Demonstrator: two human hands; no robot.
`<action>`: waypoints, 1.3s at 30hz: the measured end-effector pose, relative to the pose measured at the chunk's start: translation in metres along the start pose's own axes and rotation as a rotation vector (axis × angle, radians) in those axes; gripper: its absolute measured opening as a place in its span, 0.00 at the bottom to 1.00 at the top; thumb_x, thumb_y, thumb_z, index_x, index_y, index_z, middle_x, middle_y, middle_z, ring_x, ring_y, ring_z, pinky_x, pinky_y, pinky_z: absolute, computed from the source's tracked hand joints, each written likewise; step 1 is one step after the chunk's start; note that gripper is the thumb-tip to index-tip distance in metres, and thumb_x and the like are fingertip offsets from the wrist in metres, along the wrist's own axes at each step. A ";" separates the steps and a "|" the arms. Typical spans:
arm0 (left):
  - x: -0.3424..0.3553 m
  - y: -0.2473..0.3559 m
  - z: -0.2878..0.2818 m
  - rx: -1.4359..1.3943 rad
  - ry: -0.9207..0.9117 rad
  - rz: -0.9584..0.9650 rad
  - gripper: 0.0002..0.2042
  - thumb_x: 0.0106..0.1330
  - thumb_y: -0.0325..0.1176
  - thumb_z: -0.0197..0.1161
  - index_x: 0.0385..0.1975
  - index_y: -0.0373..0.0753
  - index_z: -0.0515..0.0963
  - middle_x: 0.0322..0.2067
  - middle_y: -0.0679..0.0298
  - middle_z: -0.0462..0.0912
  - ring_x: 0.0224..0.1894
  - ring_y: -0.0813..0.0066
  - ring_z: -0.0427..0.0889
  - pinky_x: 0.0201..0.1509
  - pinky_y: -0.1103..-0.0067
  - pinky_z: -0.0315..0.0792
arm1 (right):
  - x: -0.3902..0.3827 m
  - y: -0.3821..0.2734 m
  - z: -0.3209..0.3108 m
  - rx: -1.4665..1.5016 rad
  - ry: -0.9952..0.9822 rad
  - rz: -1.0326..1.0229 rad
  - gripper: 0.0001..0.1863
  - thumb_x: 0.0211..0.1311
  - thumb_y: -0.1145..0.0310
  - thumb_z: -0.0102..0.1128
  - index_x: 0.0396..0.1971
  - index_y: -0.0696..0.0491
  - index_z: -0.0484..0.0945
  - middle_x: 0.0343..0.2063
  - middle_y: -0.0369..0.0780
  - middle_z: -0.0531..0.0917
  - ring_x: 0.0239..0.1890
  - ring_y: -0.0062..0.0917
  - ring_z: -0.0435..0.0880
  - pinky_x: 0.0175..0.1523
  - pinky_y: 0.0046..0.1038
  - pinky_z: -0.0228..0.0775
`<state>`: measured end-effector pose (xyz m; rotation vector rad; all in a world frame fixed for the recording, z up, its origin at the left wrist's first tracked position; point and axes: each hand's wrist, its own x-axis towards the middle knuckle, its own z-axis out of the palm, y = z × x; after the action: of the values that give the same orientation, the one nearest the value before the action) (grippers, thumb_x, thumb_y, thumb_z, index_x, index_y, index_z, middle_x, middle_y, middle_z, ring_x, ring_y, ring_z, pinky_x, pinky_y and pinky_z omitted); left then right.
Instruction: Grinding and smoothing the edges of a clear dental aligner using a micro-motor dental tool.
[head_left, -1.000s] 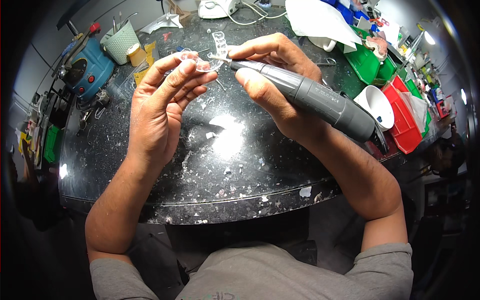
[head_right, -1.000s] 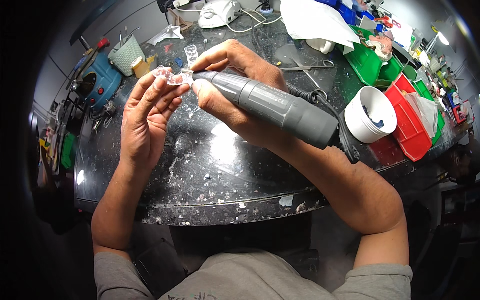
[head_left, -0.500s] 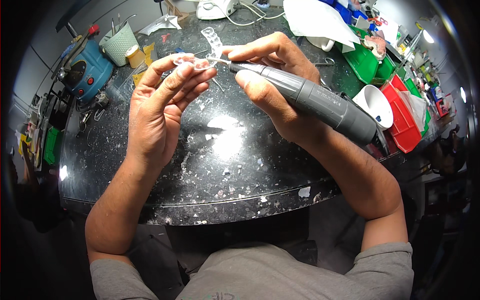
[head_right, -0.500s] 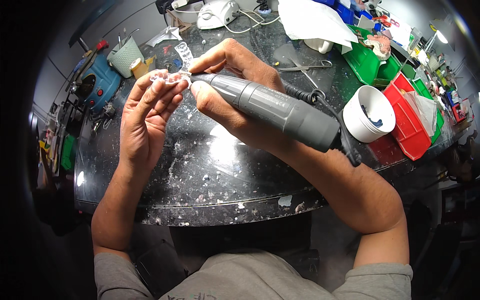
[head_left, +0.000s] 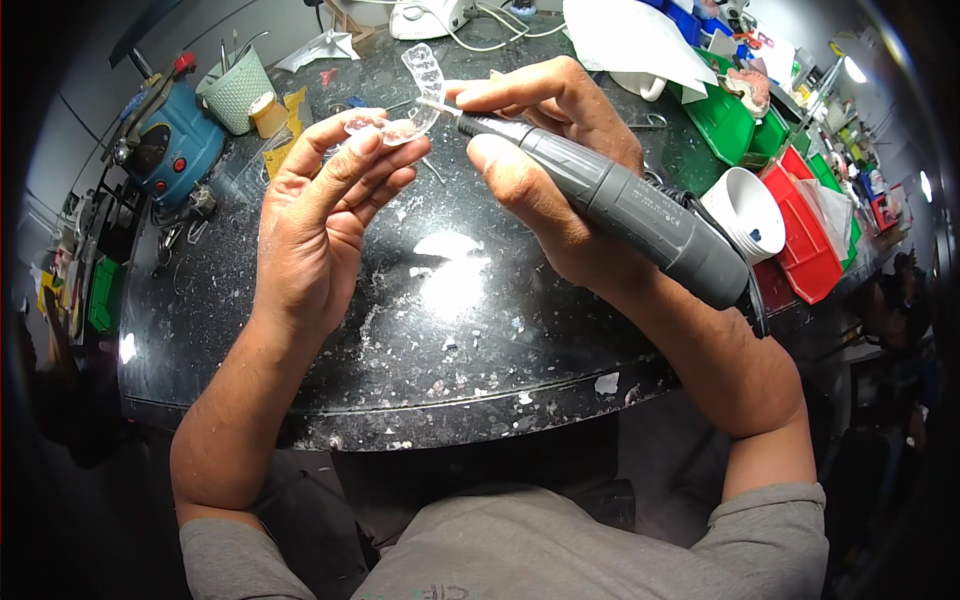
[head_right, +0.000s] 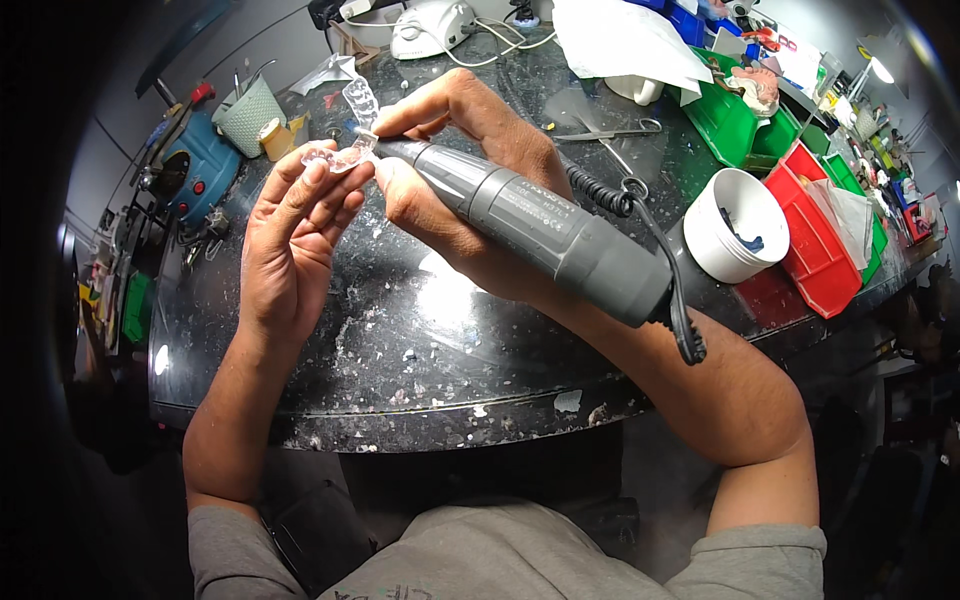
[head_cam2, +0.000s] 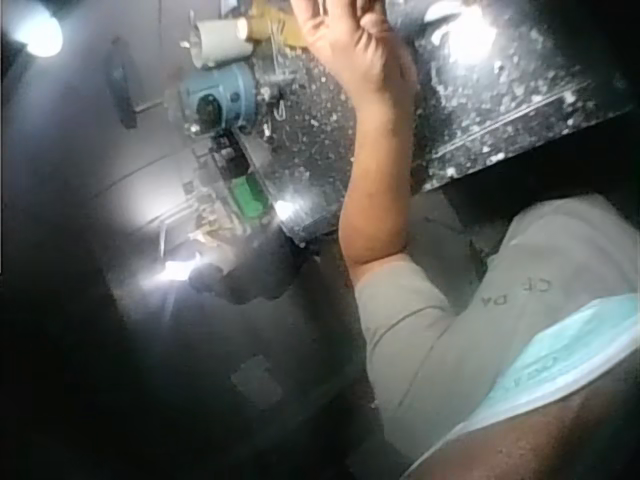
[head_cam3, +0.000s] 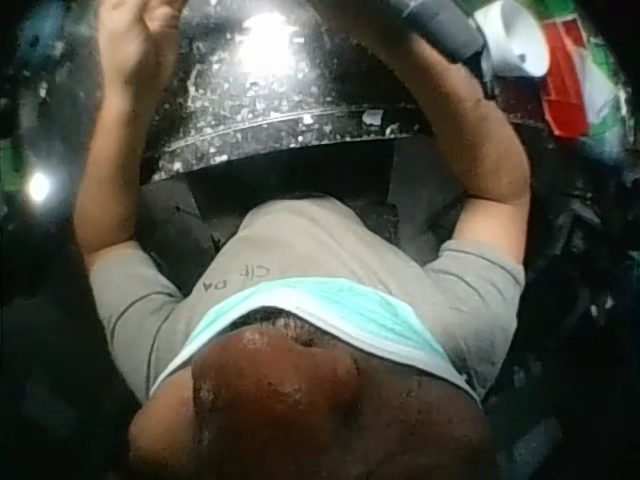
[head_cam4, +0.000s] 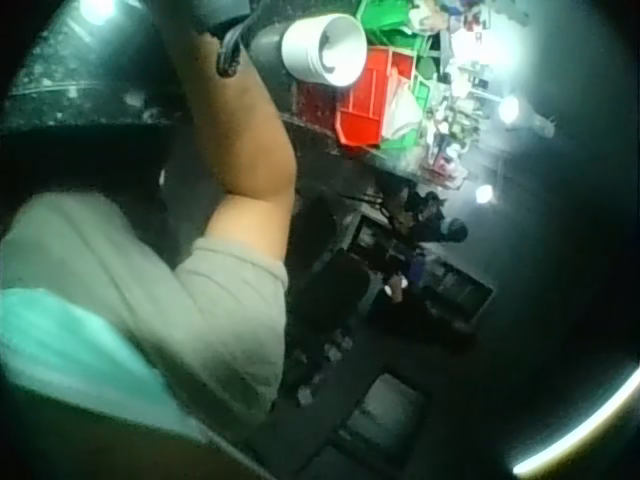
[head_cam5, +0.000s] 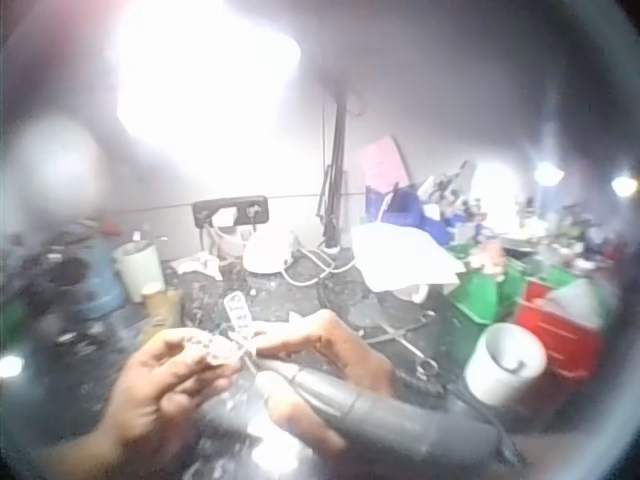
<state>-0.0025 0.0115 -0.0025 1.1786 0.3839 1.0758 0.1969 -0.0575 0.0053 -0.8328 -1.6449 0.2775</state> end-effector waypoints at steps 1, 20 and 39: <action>0.000 0.000 0.001 -0.007 -0.003 0.002 0.13 0.71 0.31 0.57 0.51 0.32 0.74 0.45 0.50 0.83 0.51 0.61 0.83 0.56 0.75 0.78 | 0.000 0.000 -0.001 -0.002 0.001 -0.001 0.14 0.60 0.72 0.58 0.46 0.60 0.75 0.47 0.47 0.80 0.55 0.28 0.79 0.61 0.31 0.69; -0.002 -0.002 0.004 0.017 -0.040 0.119 0.10 0.65 0.22 0.62 0.45 0.33 0.77 0.43 0.51 0.84 0.50 0.60 0.84 0.58 0.71 0.78 | 0.001 0.003 -0.001 0.035 -0.054 -0.077 0.16 0.58 0.70 0.59 0.45 0.60 0.75 0.44 0.44 0.78 0.61 0.36 0.75 0.66 0.38 0.63; -0.004 0.002 0.007 0.243 0.042 0.269 0.07 0.66 0.22 0.62 0.42 0.30 0.77 0.43 0.51 0.84 0.46 0.68 0.85 0.55 0.73 0.80 | 0.006 -0.004 0.005 -0.180 0.037 -0.463 0.20 0.44 0.80 0.63 0.42 0.60 0.79 0.40 0.44 0.82 0.49 0.34 0.82 0.61 0.43 0.67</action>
<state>-0.0002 0.0038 0.0013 1.4546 0.4048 1.3152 0.1905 -0.0547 0.0112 -0.5614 -1.7918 -0.2109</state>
